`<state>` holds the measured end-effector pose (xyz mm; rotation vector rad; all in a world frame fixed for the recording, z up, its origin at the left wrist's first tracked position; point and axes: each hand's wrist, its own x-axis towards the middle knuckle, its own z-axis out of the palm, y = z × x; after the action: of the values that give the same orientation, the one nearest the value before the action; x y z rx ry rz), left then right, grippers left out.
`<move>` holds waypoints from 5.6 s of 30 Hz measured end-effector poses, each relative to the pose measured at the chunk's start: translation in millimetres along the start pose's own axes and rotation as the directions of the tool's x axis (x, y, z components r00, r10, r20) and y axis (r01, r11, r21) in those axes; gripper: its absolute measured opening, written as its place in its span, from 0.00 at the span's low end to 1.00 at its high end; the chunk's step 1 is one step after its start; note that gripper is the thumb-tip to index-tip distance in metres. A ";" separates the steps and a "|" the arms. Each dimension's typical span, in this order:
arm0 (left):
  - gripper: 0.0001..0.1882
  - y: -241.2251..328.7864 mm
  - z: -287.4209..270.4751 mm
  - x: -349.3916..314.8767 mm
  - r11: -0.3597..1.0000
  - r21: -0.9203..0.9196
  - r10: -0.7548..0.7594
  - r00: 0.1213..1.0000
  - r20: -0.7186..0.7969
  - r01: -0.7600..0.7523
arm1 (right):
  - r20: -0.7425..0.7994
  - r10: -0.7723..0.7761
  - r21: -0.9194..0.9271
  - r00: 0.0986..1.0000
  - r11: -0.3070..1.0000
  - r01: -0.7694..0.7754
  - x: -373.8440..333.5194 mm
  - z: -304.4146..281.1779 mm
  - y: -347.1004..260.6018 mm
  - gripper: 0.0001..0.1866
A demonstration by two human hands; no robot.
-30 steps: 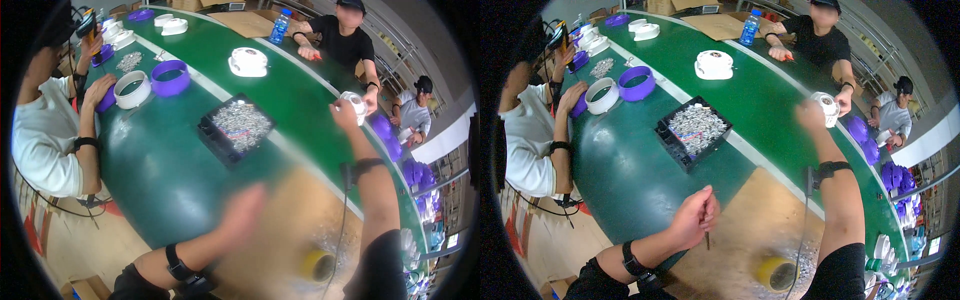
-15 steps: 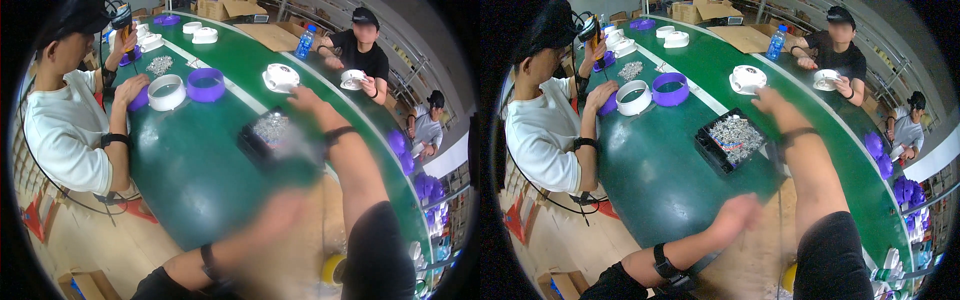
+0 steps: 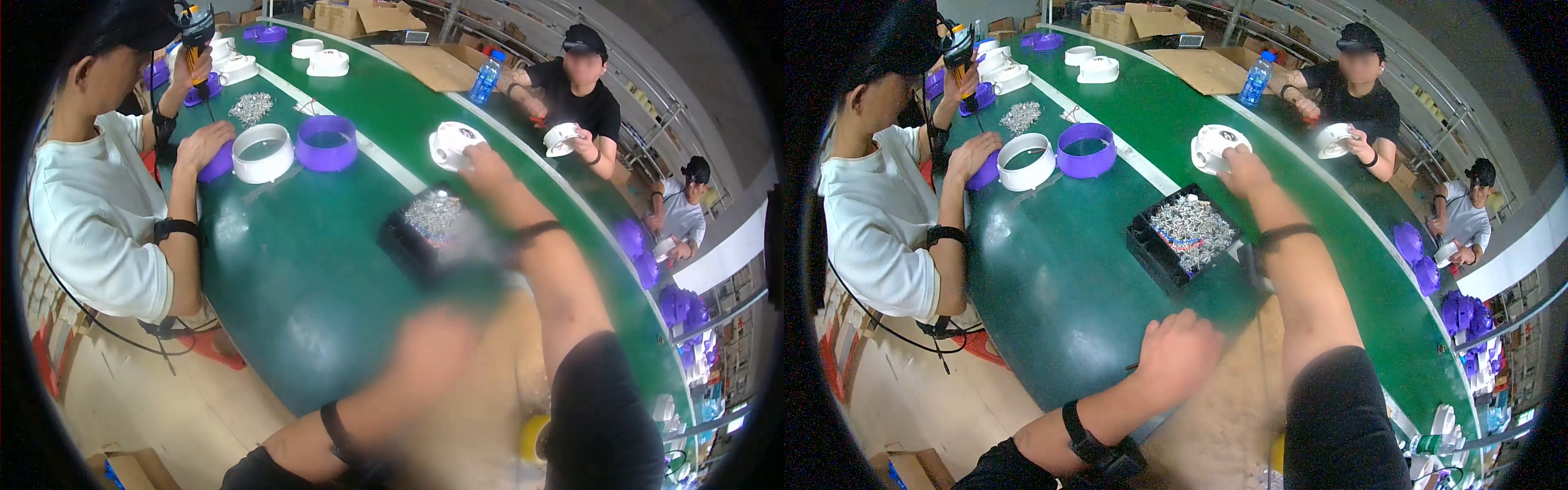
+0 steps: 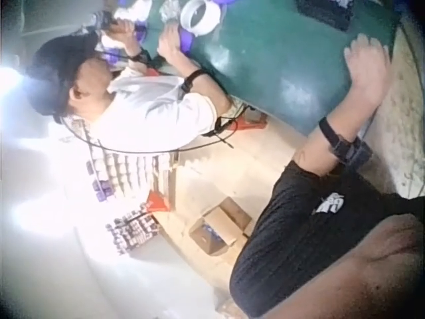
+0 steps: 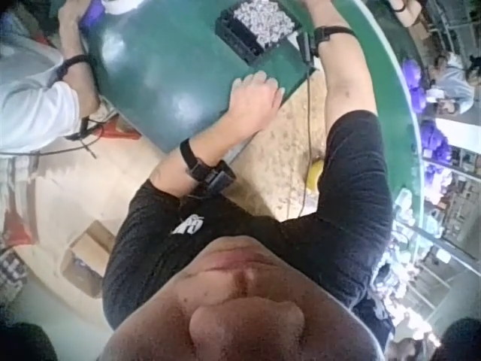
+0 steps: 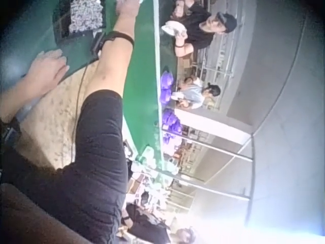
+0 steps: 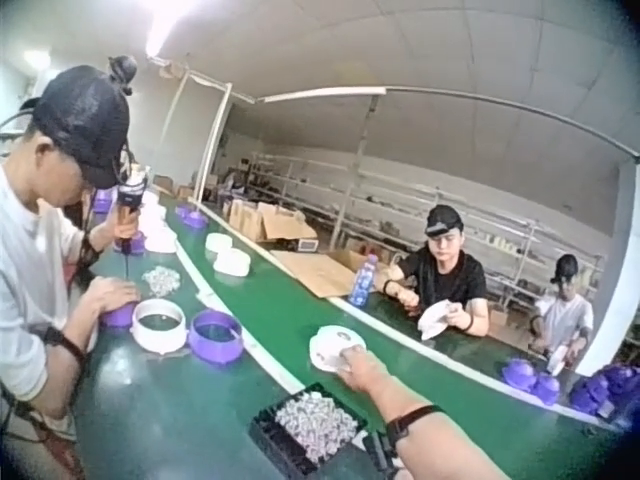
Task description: Assembling plastic fan housings and internal components on a manufacturing production line.
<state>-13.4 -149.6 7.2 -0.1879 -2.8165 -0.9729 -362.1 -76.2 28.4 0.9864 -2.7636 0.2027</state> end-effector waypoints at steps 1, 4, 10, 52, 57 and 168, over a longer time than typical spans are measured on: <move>0.10 1.1 -0.6 -1.2 0.998 0.063 0.006 1.000 -0.024 -0.004 | -0.019 0.033 -0.057 0.999 0.998 -0.034 -6.8 -0.1 -2.9 0.19; 0.09 6.2 0.1 2.2 0.990 0.138 0.023 0.998 -0.056 -0.015 | -0.028 0.139 -0.145 0.990 0.979 -0.141 -31.3 -5.9 10.4 0.14; 0.11 12.5 -2.0 -2.5 0.993 0.102 0.073 0.991 -0.108 -0.062 | -0.092 0.114 -0.243 0.989 0.961 -0.134 -128.0 -53.6 19.2 0.09; 0.37 94.5 -2.1 -34.3 -0.434 -0.833 0.218 0.938 0.271 0.342 | -0.564 0.010 -0.053 0.826 0.997 -0.048 -412.4 -150.7 -176.0 0.26; 0.30 91.2 3.0 -38.5 -0.579 -0.662 0.161 0.863 0.479 0.475 | -0.404 -0.025 0.017 0.914 0.999 0.034 -417.1 -135.7 -184.4 0.29; 0.33 67.6 36.2 -39.0 0.316 -0.945 0.298 0.954 0.016 -0.083 | 0.127 0.496 0.975 0.859 0.099 -0.201 -412.6 -129.8 -122.0 0.26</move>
<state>32.4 -77.0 12.4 -0.7558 -1.8228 -2.5034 46.6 107.2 65.8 0.2470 -2.2897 2.2613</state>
